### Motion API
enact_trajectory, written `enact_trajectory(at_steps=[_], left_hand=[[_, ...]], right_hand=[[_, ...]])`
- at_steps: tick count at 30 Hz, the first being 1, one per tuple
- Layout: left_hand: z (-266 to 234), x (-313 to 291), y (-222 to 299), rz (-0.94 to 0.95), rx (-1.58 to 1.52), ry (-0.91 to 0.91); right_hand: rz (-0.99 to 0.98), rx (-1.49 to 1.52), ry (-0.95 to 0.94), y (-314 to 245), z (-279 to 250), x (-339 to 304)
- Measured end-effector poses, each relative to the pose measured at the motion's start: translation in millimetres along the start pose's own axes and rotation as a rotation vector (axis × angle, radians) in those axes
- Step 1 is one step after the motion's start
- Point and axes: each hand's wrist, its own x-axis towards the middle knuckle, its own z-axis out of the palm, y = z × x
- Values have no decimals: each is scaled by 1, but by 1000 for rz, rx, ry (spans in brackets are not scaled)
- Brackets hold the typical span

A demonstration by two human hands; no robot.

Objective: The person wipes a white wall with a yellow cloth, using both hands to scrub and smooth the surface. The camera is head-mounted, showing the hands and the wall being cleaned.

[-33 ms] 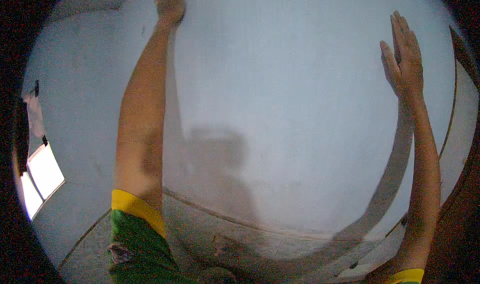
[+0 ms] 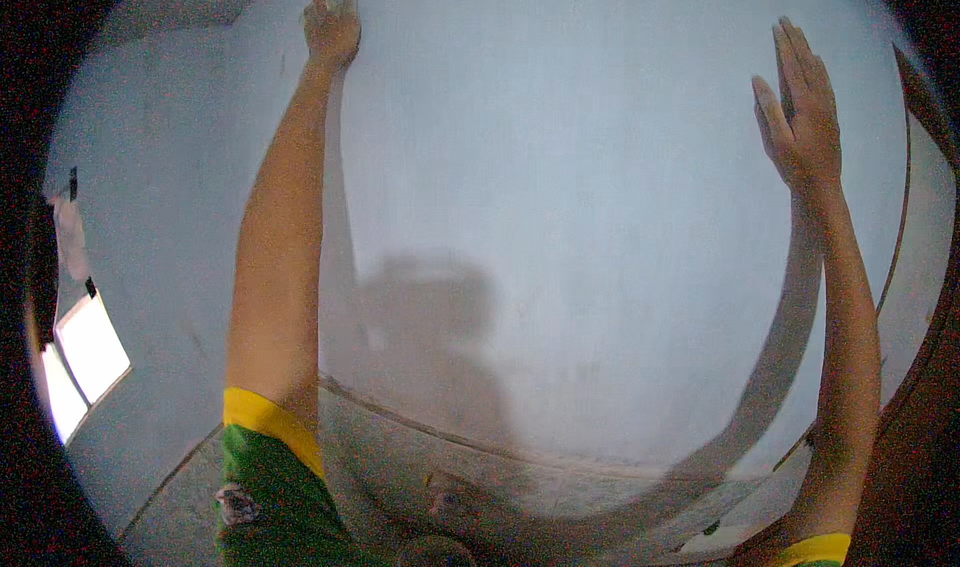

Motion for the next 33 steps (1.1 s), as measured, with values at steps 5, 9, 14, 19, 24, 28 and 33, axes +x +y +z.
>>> enact_trajectory(at_steps=[5, 9, 14, 19, 24, 28, 33], left_hand=[[-38, -110, 123, 130, -177, -20], [-92, -172, 273, 258, -379, -51], [-167, -265, 340, 335, -653, -372], [-219, -368, 329, 270, -892, -735], [-250, -373, 335, -103, -1342, -954], [-244, -374, 325, 159, -1275, -533], [-227, -332, 258, 117, -735, -380]], right_hand=[[9, -68, -35, 2, -7, -10], [10, -66, -10, 10, -3, -12], [78, 8, -170, -8, -35, 4], [-273, 533, -481, -104, -60, -35], [-367, 1089, -941, -194, -115, -129], [-169, 985, -879, -202, -112, -170], [5, 749, -646, -106, -115, -177]])
